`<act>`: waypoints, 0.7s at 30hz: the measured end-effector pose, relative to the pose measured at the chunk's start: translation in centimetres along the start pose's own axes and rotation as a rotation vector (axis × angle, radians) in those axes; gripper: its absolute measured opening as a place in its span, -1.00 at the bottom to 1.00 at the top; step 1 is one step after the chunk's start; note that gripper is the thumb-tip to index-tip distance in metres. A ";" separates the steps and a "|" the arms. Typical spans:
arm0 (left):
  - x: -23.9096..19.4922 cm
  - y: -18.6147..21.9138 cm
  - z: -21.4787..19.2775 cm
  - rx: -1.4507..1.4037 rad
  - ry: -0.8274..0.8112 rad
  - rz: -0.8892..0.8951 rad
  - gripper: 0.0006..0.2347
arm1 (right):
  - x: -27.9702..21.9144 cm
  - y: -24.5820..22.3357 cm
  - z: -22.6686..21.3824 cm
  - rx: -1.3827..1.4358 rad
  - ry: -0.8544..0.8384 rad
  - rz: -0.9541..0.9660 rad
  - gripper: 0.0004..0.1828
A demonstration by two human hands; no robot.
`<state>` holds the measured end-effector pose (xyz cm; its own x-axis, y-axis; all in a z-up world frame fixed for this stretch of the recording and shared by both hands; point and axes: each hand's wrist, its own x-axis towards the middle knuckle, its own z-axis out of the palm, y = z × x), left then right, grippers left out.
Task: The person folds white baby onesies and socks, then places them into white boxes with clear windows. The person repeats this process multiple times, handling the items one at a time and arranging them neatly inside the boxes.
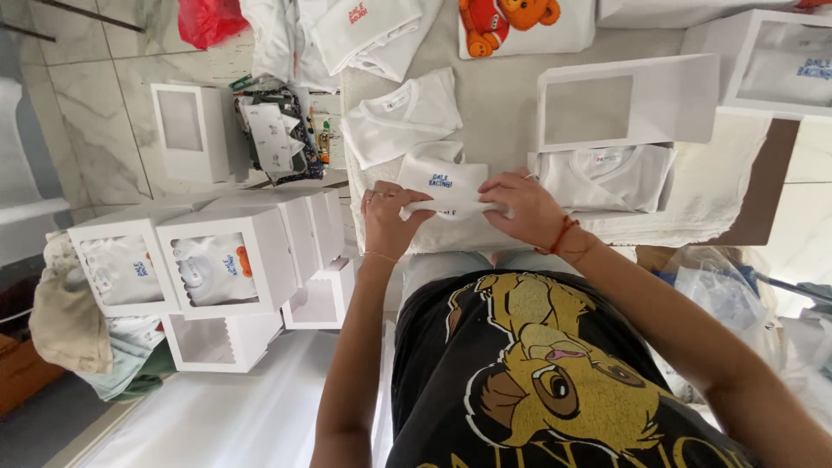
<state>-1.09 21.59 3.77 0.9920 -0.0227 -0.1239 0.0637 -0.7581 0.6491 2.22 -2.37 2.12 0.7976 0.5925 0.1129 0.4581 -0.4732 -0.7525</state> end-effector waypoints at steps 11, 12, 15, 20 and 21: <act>1.7 14.5 10.1 -0.736 -0.209 -0.326 -0.77 | -9.9 3.4 -12.2 0.693 0.317 0.955 -0.61; 1.8 14.9 11.5 -0.639 -0.205 -0.281 -0.82 | -10.1 4.2 -12.7 0.594 0.263 1.029 -0.56; 3.1 17.7 9.9 -0.379 -0.274 -0.260 -0.86 | -10.9 7.1 -11.5 0.268 0.160 1.153 -0.64; 2.8 17.8 10.3 -0.018 -0.298 -0.050 -0.79 | -10.3 7.4 -11.0 0.034 0.048 1.135 -0.64; 2.8 17.9 10.2 0.054 -0.311 -0.002 -0.80 | -10.4 7.5 -10.6 -0.051 0.033 1.094 -0.65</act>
<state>1.74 1.32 7.40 0.9107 -0.2128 -0.3539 0.0516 -0.7918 0.6086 1.53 -19.01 2.23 0.7926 -0.1820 -0.5819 -0.4892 -0.7595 -0.4288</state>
